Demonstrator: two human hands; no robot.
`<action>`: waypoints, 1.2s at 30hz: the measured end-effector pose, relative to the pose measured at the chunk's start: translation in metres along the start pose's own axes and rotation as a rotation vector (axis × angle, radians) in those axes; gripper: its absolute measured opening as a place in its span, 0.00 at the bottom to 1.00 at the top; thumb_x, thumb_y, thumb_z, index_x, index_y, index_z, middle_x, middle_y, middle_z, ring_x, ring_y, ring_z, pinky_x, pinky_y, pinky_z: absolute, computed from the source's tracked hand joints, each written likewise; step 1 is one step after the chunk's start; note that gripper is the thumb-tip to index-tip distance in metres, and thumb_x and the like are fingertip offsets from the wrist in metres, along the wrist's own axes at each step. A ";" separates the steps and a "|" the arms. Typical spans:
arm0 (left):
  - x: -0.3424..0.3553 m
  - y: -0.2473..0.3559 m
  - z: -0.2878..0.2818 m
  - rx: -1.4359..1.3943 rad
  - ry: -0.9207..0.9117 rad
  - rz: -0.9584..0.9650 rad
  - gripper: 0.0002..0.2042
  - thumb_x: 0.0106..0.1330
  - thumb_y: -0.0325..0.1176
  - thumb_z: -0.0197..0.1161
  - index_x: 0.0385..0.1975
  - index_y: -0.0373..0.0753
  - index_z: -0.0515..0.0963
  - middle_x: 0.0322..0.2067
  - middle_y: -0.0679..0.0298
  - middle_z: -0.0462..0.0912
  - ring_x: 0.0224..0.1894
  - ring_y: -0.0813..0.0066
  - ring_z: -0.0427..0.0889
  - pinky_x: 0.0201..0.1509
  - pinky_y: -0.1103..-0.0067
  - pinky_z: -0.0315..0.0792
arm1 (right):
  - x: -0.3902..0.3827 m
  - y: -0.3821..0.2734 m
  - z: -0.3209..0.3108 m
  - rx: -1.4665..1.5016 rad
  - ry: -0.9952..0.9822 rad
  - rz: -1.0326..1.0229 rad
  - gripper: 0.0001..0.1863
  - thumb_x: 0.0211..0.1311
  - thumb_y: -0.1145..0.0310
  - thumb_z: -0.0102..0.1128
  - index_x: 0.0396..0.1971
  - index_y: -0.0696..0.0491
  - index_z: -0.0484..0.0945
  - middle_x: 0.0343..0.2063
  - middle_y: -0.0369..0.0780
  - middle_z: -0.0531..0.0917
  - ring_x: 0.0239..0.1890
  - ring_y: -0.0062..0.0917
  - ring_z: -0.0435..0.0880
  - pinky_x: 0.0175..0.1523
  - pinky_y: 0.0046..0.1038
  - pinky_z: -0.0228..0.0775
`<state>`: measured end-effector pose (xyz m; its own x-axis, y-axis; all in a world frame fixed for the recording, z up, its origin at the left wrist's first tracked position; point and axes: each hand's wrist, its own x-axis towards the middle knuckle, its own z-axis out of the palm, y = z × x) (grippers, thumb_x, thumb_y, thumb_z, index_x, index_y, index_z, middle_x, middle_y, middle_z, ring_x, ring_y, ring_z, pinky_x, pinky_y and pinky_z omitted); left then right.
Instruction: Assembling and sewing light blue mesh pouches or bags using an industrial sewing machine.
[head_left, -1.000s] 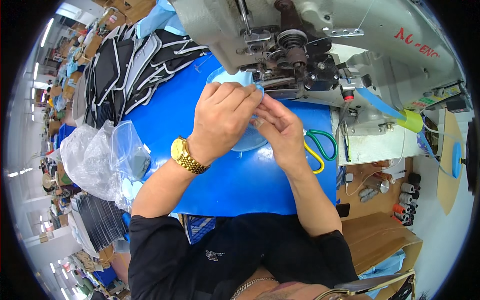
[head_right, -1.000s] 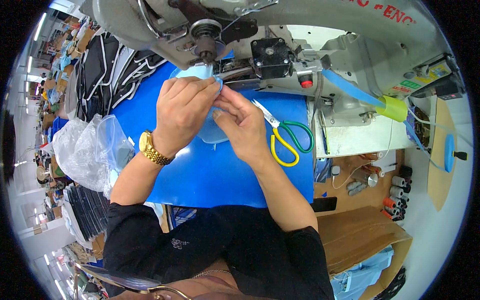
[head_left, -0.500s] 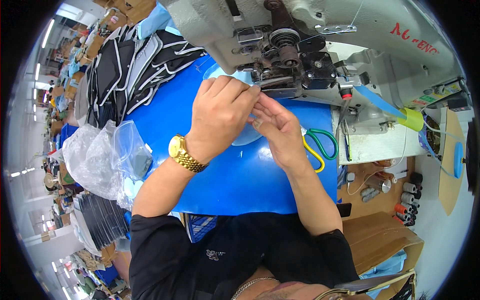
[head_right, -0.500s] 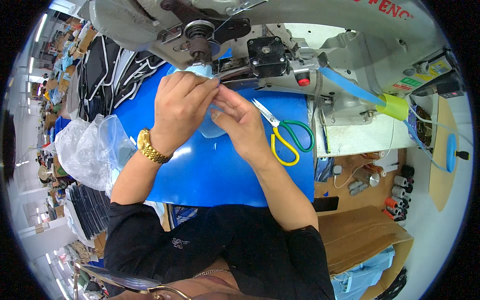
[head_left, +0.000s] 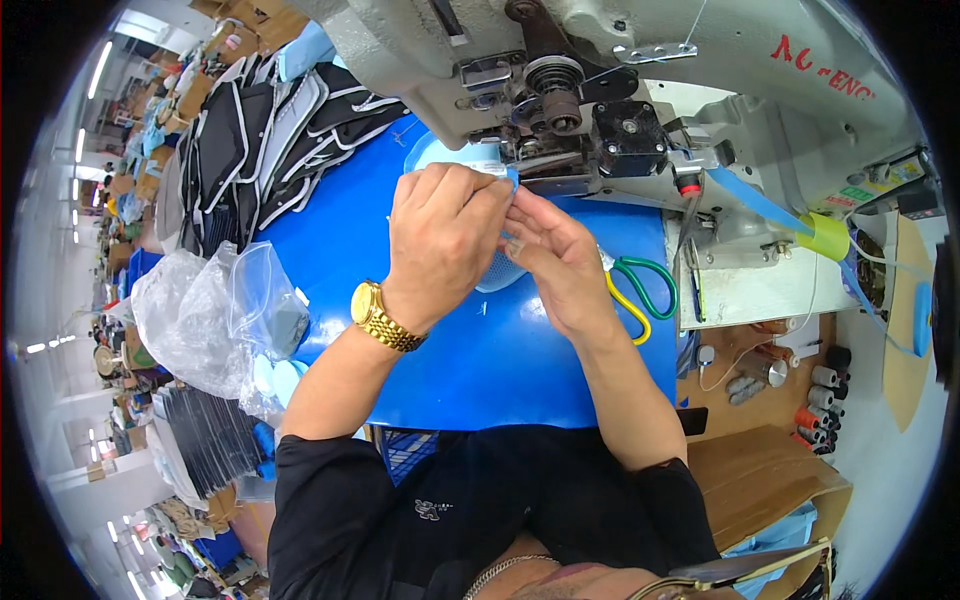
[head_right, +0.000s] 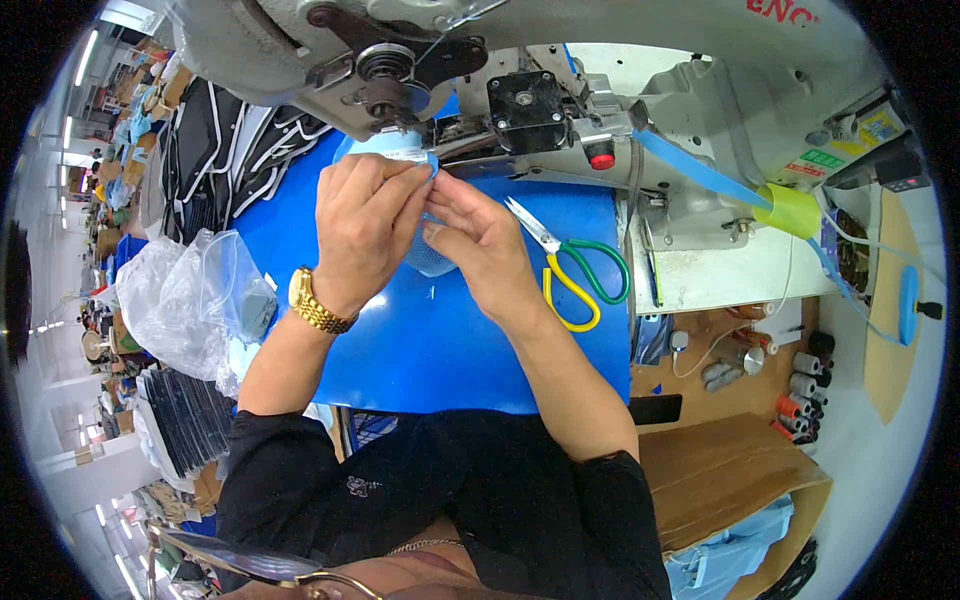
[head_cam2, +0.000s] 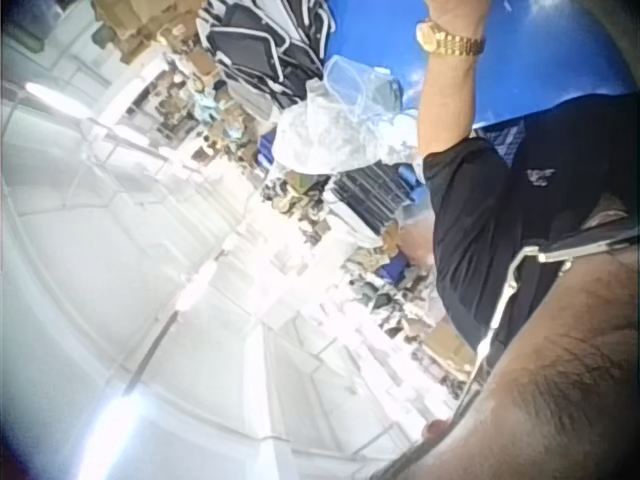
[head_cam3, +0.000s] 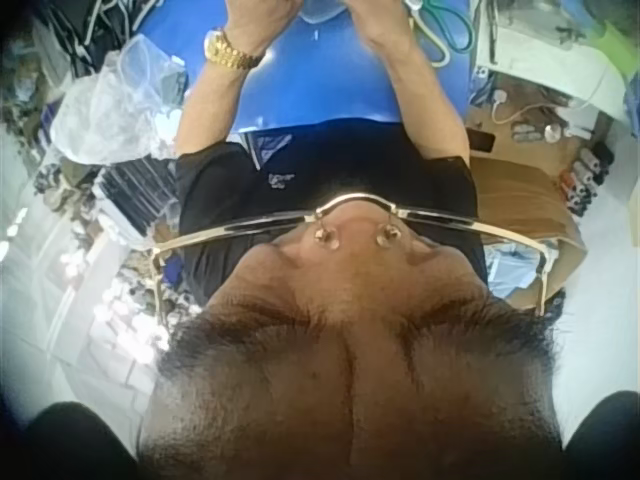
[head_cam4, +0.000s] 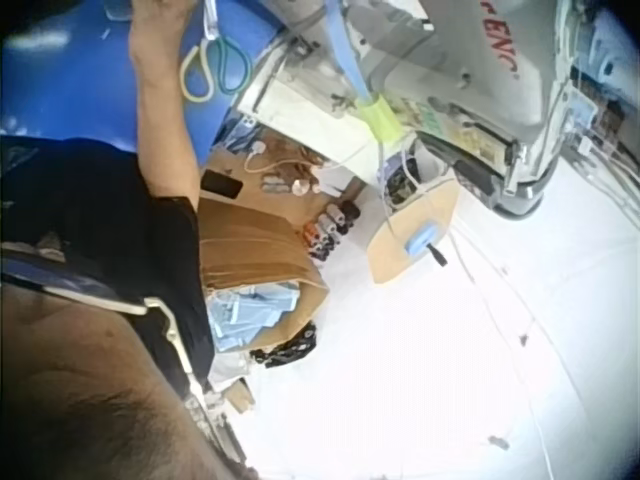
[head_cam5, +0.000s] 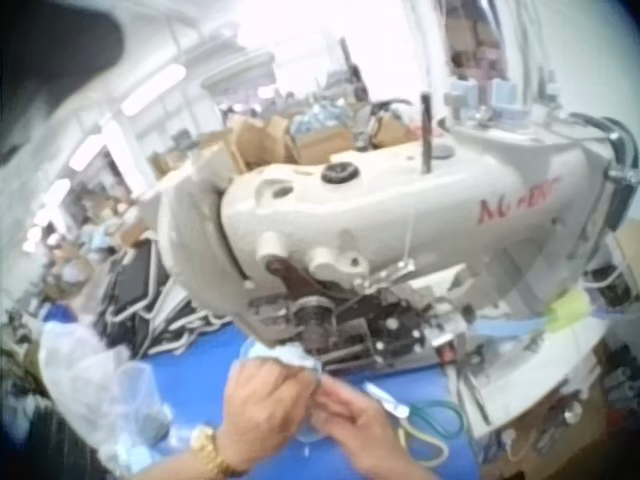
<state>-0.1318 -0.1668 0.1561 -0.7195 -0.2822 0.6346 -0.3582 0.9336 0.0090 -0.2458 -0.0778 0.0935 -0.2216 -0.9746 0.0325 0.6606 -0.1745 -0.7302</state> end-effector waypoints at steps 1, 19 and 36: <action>0.000 0.000 0.000 0.007 -0.011 -0.005 0.08 0.53 0.28 0.64 0.33 0.40 0.80 0.33 0.67 0.79 0.36 0.69 0.76 0.40 0.72 0.66 | 0.001 -0.001 -0.001 0.002 -0.040 -0.020 0.29 0.59 0.82 0.54 0.63 0.64 0.63 0.59 0.46 0.72 0.62 0.31 0.72 0.65 0.30 0.64; 0.006 0.001 -0.005 0.025 -0.133 -0.082 0.08 0.54 0.28 0.68 0.34 0.40 0.81 0.32 0.64 0.81 0.36 0.65 0.78 0.40 0.73 0.67 | -0.001 -0.005 -0.004 0.045 -0.018 0.003 0.27 0.58 0.83 0.53 0.61 0.63 0.66 0.56 0.47 0.75 0.60 0.32 0.73 0.65 0.31 0.65; 0.006 0.007 -0.002 0.000 -0.039 -0.045 0.09 0.51 0.26 0.68 0.33 0.41 0.82 0.27 0.67 0.78 0.32 0.68 0.76 0.38 0.73 0.66 | -0.001 -0.011 0.000 0.195 -0.049 0.077 0.29 0.62 0.79 0.52 0.64 0.62 0.61 0.56 0.46 0.74 0.53 0.30 0.79 0.57 0.33 0.73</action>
<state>-0.1379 -0.1613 0.1617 -0.7253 -0.3321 0.6031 -0.3908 0.9198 0.0364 -0.2525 -0.0747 0.1013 -0.1327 -0.9910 0.0181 0.8017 -0.1181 -0.5859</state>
